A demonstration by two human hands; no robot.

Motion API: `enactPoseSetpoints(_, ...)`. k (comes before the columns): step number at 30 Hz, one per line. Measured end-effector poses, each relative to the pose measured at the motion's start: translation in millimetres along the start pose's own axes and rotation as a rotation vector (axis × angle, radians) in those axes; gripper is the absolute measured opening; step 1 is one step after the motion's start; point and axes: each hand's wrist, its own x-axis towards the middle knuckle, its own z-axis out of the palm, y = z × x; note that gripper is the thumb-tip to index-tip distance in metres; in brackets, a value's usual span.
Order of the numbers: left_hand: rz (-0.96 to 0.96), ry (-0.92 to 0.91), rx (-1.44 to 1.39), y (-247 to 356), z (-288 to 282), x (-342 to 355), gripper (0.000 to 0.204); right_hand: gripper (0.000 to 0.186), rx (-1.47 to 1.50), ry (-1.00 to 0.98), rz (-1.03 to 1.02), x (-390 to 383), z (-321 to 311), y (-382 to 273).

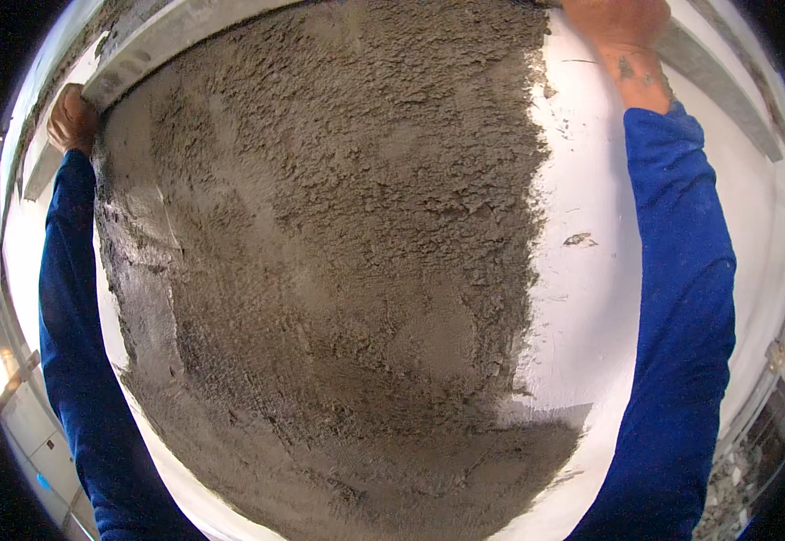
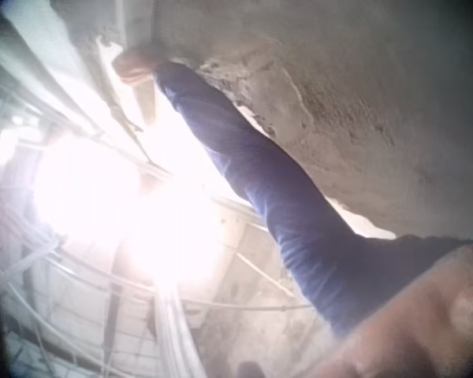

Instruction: The person applies wet cement to a wall using a trowel and hawk, then smooths the surface with a long straightedge. The person repeatedly scoops cement from the hawk onto the wall and levels the applied material to create a flat finish.

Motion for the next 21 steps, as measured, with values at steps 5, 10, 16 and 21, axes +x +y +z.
enactPoseSetpoints(5, -0.048, -0.045, -0.019, -4, 12, 32, 0.025, 0.037, -0.048, 0.008, 0.097, 22, 27, 17)
enactPoseSetpoints(10, -0.191, -0.089, -0.063, 4, 6, 42, 0.031, 0.038, -0.041, -0.076, 0.195, 29, 27, 21)
enactPoseSetpoints(16, -0.193, -0.09, -0.144, 24, -35, -16, 0.019, 0.033, -0.102, -0.153, 0.071, -10, 8, 35)
enactPoseSetpoints(21, -0.053, -0.081, -0.211, 29, -104, -68, 0.017, 0.022, 0.068, -0.146, 0.085, -44, -64, -17)
